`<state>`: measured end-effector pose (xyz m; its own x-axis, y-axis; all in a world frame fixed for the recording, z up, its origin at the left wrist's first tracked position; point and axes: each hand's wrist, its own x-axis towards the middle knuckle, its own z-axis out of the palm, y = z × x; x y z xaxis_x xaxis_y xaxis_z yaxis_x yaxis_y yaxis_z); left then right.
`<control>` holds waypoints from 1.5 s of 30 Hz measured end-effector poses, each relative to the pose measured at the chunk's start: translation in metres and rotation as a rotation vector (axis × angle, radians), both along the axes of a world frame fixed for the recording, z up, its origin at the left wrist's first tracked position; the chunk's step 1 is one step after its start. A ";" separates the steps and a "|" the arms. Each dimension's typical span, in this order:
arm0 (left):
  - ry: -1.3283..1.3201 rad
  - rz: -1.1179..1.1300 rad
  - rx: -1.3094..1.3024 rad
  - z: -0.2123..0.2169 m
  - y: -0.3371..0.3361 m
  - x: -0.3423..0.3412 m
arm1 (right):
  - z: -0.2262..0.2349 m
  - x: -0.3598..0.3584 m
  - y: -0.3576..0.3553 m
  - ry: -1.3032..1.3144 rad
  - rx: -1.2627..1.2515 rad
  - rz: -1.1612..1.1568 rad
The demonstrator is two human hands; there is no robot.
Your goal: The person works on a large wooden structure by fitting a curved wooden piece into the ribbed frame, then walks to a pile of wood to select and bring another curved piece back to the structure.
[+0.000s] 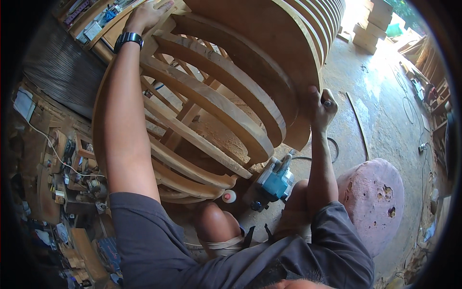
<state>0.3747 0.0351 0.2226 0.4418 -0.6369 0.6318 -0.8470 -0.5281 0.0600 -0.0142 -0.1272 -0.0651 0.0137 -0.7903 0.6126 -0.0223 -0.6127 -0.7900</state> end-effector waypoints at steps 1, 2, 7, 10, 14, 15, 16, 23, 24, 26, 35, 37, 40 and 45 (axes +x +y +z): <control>0.019 -0.004 0.009 -0.001 -0.001 0.000 | 0.002 0.002 0.003 -0.015 0.004 -0.004; 0.023 -0.017 0.028 -0.005 -0.003 -0.001 | 0.003 0.003 0.004 -0.028 0.006 -0.010; -0.086 0.004 0.155 0.006 0.002 0.050 | 0.012 0.011 0.015 -0.034 0.036 0.021; -0.095 -0.046 0.133 0.002 0.000 0.054 | 0.017 0.007 0.016 0.011 0.029 -0.001; -0.052 -0.042 0.115 -0.002 -0.001 0.049 | 0.033 0.000 0.024 0.085 0.016 -0.029; -0.064 -0.017 0.098 0.001 0.001 0.051 | 0.040 -0.003 0.026 0.105 0.001 -0.043; -0.076 0.007 0.080 0.003 0.003 0.052 | 0.046 -0.007 0.026 0.124 -0.013 -0.059; 0.105 -0.258 -0.175 0.009 0.003 0.055 | 0.093 -0.072 0.028 0.143 0.022 -0.266; 0.064 -0.329 -0.171 0.011 0.000 0.057 | 0.098 -0.091 0.021 0.061 0.025 -0.275; 0.001 -0.306 -0.206 0.010 -0.002 0.052 | 0.109 -0.114 0.024 -0.187 -0.001 -0.304; -0.082 -0.708 -0.350 0.011 -0.044 -0.162 | 0.170 -0.182 0.091 -0.877 -0.110 -0.502; 0.002 -0.800 -0.337 0.016 -0.042 -0.234 | 0.178 -0.178 0.110 -0.878 -0.175 -0.470; 0.113 -1.114 -0.474 -0.011 -0.070 -0.307 | 0.177 -0.184 0.119 -0.856 -0.242 -0.521; 0.277 -1.618 -0.226 -0.120 -0.039 -0.396 | 0.193 -0.171 0.142 -0.883 -0.167 -0.555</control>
<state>-0.0210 -0.0042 0.1024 -0.4367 -0.4313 0.7895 -0.4263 0.8720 0.2406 -0.1853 0.0147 0.1282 -0.8273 -0.4541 0.3308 0.2089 -0.7952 -0.5692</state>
